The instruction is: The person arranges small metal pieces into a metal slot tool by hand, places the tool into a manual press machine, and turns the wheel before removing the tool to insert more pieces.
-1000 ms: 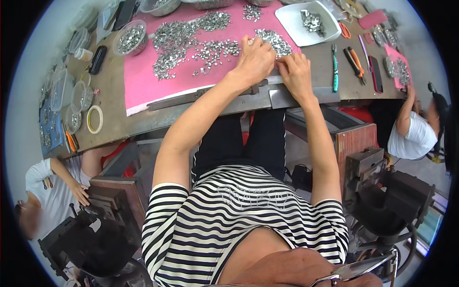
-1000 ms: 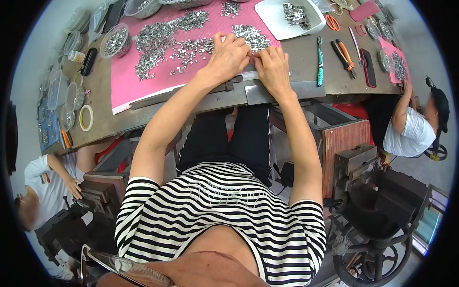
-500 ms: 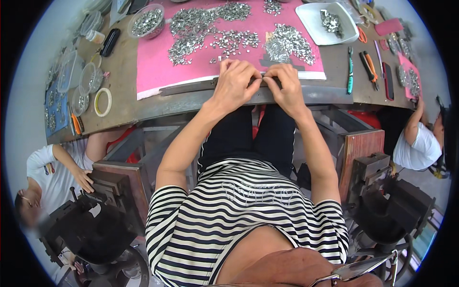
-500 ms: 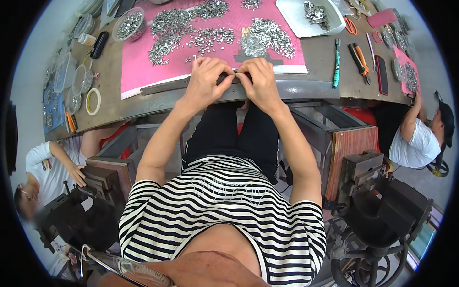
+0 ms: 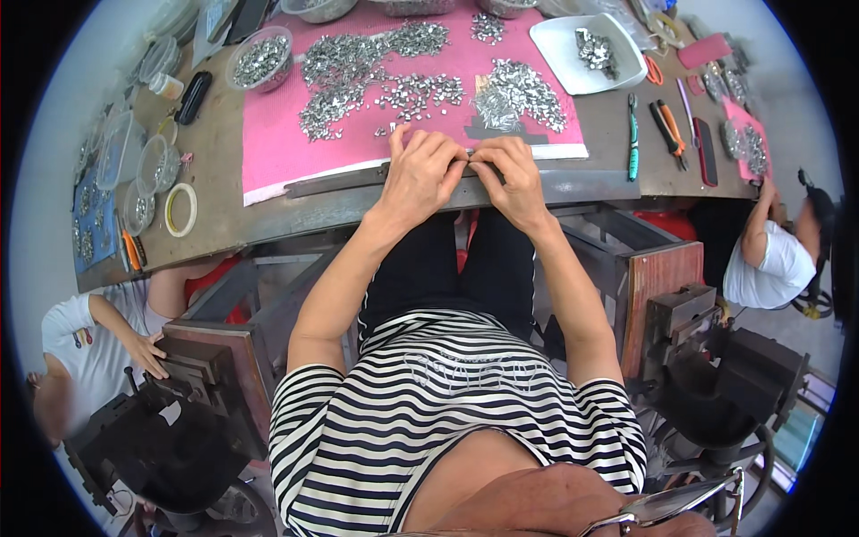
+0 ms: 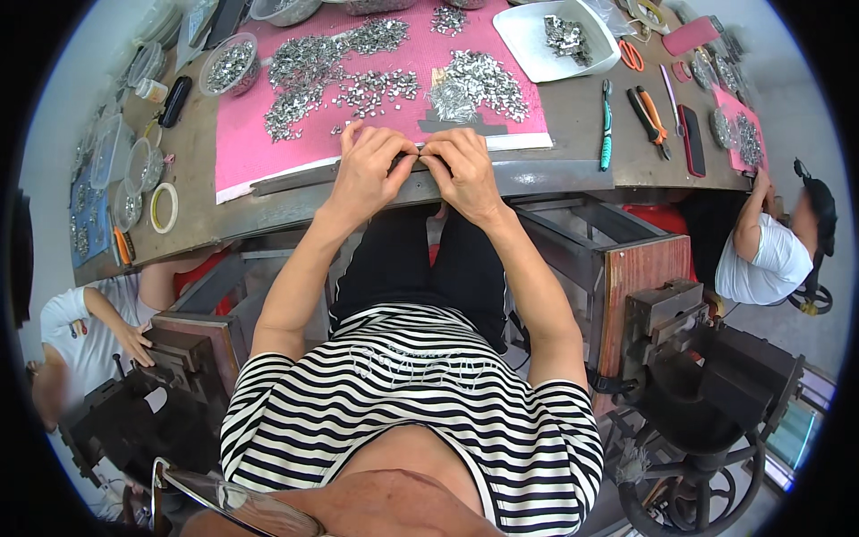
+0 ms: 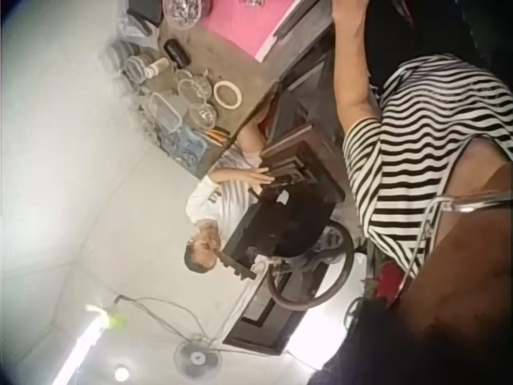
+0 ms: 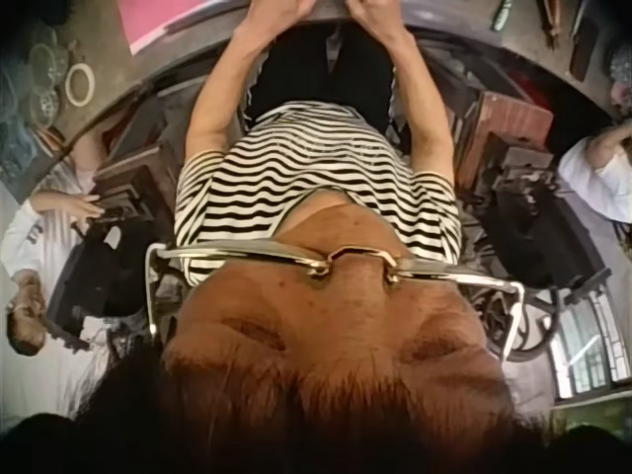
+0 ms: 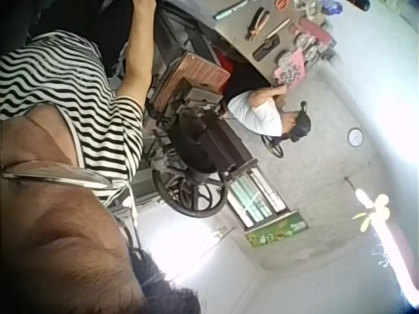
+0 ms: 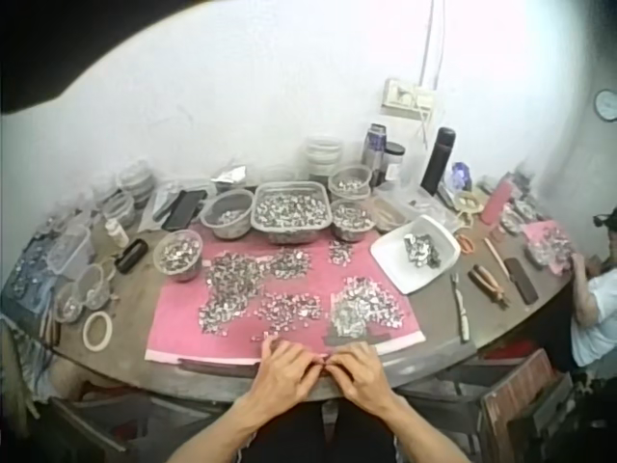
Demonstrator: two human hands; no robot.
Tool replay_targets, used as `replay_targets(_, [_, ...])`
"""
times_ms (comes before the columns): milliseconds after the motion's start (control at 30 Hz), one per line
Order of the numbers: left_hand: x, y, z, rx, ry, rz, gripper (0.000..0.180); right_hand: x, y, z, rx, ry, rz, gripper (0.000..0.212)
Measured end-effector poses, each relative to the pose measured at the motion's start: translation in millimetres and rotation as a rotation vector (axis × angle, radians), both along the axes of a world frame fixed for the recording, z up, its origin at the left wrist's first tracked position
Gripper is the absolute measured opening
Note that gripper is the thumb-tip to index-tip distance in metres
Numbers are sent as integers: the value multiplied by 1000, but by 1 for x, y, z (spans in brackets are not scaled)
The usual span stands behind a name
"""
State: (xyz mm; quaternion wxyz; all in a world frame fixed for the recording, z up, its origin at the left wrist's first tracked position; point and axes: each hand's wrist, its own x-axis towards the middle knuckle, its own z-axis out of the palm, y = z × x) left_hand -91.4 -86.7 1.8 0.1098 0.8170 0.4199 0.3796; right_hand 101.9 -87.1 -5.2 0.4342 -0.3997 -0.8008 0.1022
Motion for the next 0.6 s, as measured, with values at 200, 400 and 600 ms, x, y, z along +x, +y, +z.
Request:
replay_targets(200, [0,-1,3,-26,19,44,10,-5,-2,1,1,-10,-27,18])
replay_targets(400, [0,1,-2,-29,-19,-3,9,5,-2,3,-43,58,2,16])
replay_targets(600, [10,-5,-2,-14,-85,79,9,36,5,7,-23,122,-265,13])
